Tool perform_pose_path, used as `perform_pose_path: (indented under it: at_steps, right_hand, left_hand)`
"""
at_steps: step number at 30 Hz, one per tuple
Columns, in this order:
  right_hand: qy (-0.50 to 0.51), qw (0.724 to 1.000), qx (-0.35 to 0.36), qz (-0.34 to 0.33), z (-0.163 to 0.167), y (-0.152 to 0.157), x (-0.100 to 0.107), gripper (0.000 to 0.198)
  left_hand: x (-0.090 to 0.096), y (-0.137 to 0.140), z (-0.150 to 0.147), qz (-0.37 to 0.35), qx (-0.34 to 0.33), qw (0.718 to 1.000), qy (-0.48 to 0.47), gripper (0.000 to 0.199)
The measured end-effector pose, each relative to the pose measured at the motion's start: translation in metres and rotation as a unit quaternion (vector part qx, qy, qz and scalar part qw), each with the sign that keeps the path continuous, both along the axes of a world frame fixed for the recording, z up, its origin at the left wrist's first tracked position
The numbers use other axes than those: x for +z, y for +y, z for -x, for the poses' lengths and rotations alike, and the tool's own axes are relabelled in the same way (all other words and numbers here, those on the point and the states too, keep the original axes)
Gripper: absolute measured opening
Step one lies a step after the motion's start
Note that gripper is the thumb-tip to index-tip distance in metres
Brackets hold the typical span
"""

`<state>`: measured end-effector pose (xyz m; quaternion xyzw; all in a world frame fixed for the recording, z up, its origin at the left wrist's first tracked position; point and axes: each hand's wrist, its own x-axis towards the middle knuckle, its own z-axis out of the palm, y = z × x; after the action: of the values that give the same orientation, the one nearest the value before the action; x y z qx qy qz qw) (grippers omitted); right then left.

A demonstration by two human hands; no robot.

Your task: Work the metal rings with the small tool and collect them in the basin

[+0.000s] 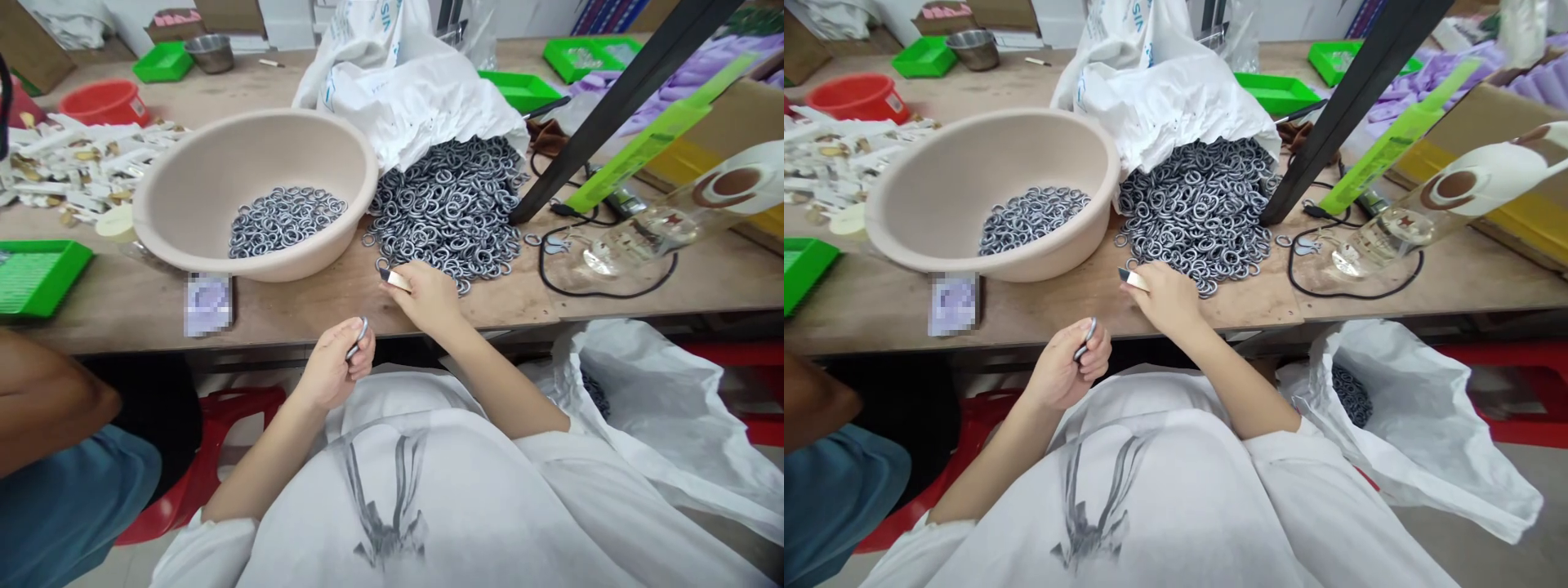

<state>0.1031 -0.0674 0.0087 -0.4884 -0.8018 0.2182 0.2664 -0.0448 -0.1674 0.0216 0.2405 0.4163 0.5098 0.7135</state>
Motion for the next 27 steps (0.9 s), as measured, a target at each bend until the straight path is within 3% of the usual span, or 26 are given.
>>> perform_pose_path:
  at_steps: [3, 5, 10, 14, 18, 21, 27]
  right_hand:
    - [-0.169, 0.985, -0.03, -0.035, -0.003, 0.011, -0.002, 0.019]
    - [-0.181, 0.983, -0.025, -0.034, -0.004, 0.012, -0.003, 0.02]
    - [0.035, 0.998, 0.029, 0.039, -0.009, 0.006, 0.003, 0.024]
    - [0.171, 0.961, 0.128, 0.175, -0.015, -0.006, 0.013, 0.031]
    - [0.226, 0.934, 0.133, 0.241, -0.013, -0.019, 0.014, 0.038]
    - [0.278, 0.922, 0.125, 0.239, -0.009, -0.027, 0.01, 0.041]
    - [0.292, 0.929, 0.111, 0.197, -0.007, -0.03, 0.009, 0.053]
  left_hand:
    - [-0.001, 0.003, 0.006, 0.012, 0.046, 0.999, -0.004, 0.024]
    - [-0.003, 0.007, 0.008, 0.013, 0.066, 0.998, 0.001, 0.025]
    - [-0.008, 0.017, 0.006, 0.029, 0.094, 0.995, 0.028, 0.024]
    - [-0.016, 0.02, -0.005, -0.032, 0.082, 0.991, 0.104, 0.042]
    - [-0.022, 0.019, -0.014, -0.1, 0.035, 0.978, 0.179, 0.047]
    - [-0.021, 0.017, -0.017, -0.094, 0.039, 0.983, 0.156, 0.047]
    - [-0.002, 0.01, -0.022, -0.032, 0.025, 0.997, 0.069, 0.05]
